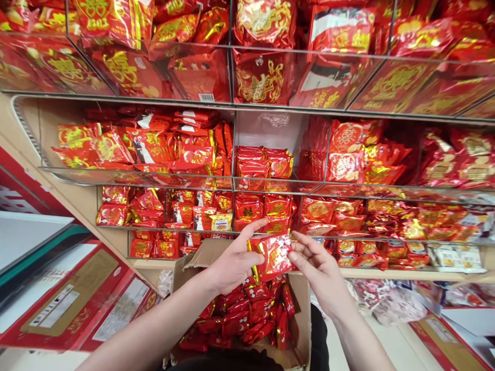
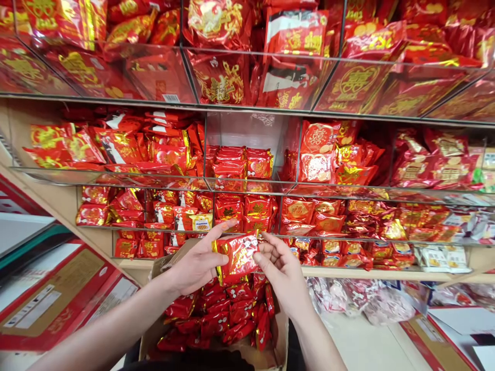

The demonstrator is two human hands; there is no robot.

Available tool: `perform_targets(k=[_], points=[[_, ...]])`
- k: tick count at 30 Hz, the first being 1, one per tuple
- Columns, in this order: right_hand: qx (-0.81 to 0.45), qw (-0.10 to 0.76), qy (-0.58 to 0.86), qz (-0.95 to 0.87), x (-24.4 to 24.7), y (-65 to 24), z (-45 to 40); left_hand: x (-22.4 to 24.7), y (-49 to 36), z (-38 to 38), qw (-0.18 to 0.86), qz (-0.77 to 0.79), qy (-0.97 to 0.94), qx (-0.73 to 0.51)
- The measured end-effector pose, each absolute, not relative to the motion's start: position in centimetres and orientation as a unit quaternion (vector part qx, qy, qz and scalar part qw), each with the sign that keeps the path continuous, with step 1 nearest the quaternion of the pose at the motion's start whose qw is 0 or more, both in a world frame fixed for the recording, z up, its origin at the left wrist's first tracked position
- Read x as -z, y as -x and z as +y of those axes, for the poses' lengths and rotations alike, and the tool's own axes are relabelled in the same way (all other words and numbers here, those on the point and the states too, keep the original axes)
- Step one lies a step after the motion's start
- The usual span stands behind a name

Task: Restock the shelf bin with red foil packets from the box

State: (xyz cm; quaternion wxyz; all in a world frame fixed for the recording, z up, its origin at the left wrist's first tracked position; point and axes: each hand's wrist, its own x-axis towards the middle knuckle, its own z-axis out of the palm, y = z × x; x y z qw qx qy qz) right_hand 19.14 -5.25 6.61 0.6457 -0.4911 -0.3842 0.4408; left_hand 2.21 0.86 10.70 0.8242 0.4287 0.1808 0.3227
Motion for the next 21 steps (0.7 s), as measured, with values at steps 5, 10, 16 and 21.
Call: perform_targets(k=[5,10,16,21], points=[[-0.477,0.643,0.470,-0.372,-5.9,-17.6,-5.4,-9.6,-3.2,0.5,0.817,0.184,-0.392,-0.381],[-0.447,0.712,0.429,-0.330,-4.4,-14.2,-5.2,-8.4,-4.5,-0.5,0.730,0.223,-0.477,-0.436],[-0.205,0.721,0.492,-0.443,-9.7,-17.7,-4.0,-10.5,-3.1,2.4,0.265,0.177,-0.812,-0.490],[0.130,0.413,0.663,-0.610,-19.1,-22.7,0.7,-13.3,-2.5,8.6,-0.136,0.249,-0.880,-0.381]])
